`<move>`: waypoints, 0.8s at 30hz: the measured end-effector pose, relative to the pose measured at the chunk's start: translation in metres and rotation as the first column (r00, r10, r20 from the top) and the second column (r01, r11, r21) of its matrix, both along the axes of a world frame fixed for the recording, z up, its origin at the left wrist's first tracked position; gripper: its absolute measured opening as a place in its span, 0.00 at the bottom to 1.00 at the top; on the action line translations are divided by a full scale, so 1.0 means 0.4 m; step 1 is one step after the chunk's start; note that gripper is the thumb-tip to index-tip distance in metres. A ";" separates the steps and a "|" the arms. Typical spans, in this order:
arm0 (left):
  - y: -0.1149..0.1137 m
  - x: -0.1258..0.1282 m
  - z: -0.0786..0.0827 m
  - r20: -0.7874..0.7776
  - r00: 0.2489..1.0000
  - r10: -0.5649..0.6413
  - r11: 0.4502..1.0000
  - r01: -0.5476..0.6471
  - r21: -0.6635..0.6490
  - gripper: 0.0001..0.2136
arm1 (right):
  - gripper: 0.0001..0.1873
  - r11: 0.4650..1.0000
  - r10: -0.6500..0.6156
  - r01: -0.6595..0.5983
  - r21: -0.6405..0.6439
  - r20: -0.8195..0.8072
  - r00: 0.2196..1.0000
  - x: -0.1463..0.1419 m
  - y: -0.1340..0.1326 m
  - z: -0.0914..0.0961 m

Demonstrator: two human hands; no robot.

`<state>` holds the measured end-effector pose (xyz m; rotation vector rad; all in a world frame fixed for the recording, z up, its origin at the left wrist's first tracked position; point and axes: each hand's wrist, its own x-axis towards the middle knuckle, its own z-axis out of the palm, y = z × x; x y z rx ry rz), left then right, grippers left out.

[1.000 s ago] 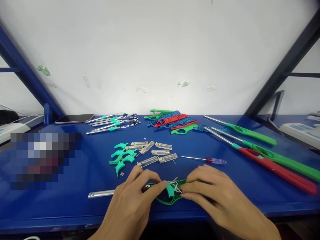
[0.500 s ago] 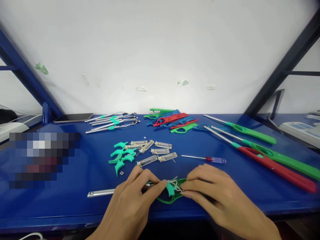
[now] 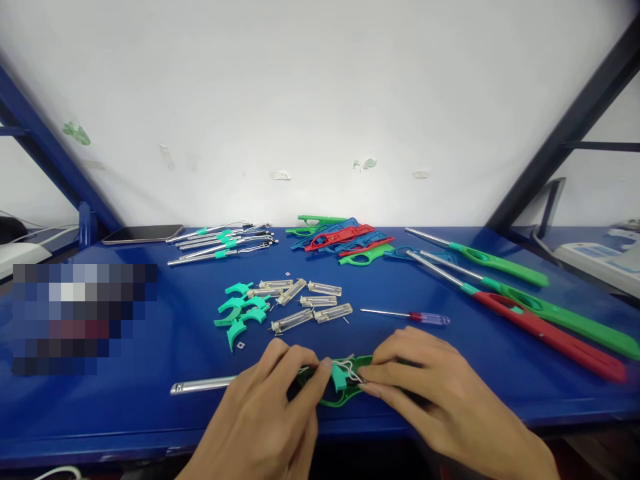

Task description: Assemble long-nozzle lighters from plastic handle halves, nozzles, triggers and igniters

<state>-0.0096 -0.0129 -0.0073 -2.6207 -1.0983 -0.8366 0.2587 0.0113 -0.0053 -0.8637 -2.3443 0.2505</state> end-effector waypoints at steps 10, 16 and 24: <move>-0.025 0.000 -0.027 -0.156 0.987 0.049 0.980 -0.017 0.197 0.17 | 0.08 1.000 -0.003 0.002 0.025 0.029 1.000 0.005 0.001 -0.005; -0.026 -0.008 -0.039 -0.181 0.982 0.046 0.974 -0.003 0.229 0.16 | 0.07 0.997 -0.011 0.007 0.077 0.046 0.999 0.001 -0.004 -0.004; -0.028 0.006 -0.035 -0.126 0.988 0.089 0.952 -0.047 0.302 0.14 | 0.06 0.993 0.006 -0.015 0.119 0.073 0.997 -0.002 0.000 -0.004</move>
